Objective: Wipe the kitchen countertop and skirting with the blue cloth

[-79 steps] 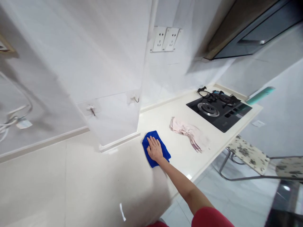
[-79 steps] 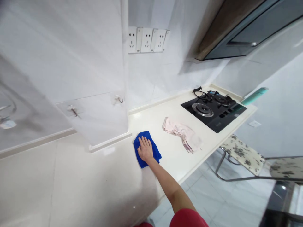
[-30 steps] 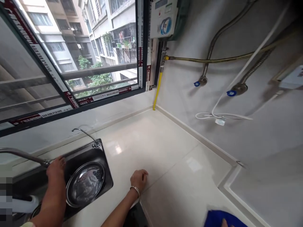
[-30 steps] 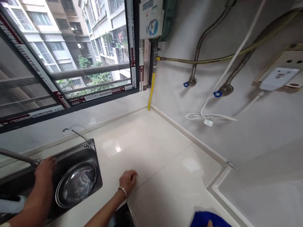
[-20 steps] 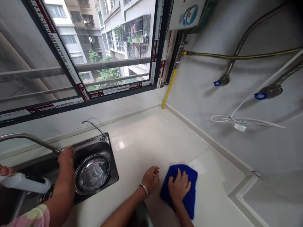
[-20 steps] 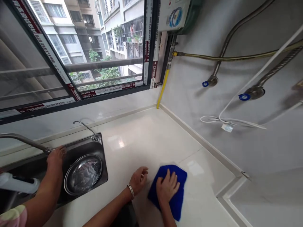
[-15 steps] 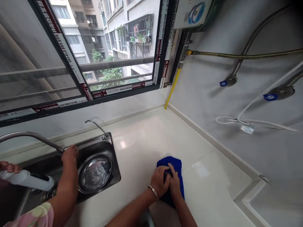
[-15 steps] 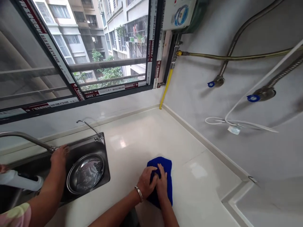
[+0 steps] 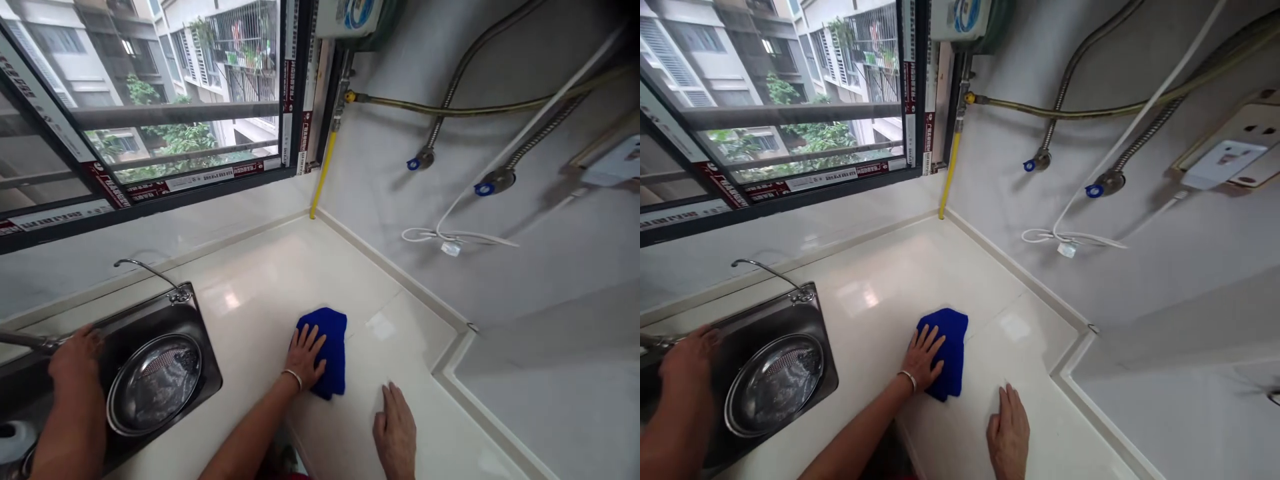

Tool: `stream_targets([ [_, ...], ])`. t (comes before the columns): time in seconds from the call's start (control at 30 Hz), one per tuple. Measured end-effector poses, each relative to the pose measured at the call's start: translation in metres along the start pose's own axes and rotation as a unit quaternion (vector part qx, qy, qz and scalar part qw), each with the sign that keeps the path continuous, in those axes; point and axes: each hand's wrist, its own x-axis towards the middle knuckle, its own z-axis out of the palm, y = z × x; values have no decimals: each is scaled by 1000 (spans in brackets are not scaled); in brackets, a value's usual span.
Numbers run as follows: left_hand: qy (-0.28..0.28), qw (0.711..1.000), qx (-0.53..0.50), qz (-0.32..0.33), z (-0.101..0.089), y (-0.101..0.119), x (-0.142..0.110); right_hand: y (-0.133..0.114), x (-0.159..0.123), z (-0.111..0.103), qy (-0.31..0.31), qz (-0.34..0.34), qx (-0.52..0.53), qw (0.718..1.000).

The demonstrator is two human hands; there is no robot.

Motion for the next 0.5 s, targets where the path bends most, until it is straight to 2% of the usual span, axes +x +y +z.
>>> stream_targets([
  [0.1,-12,999,5,-42,-26,-36,19,-5,3,-1,-9,-4,-44,999],
  [0.2,16,993,28,-110,-46,-78,27,-8,3,-3,-8,-8,-44,999],
  [0.37,57,967,79,-236,-77,-145,12,-6,2,-2,-11,-10,-43,999],
  [0.5,75,939,109,-318,-102,-178,-6,-8,4,-1,-9,0,-44,999],
])
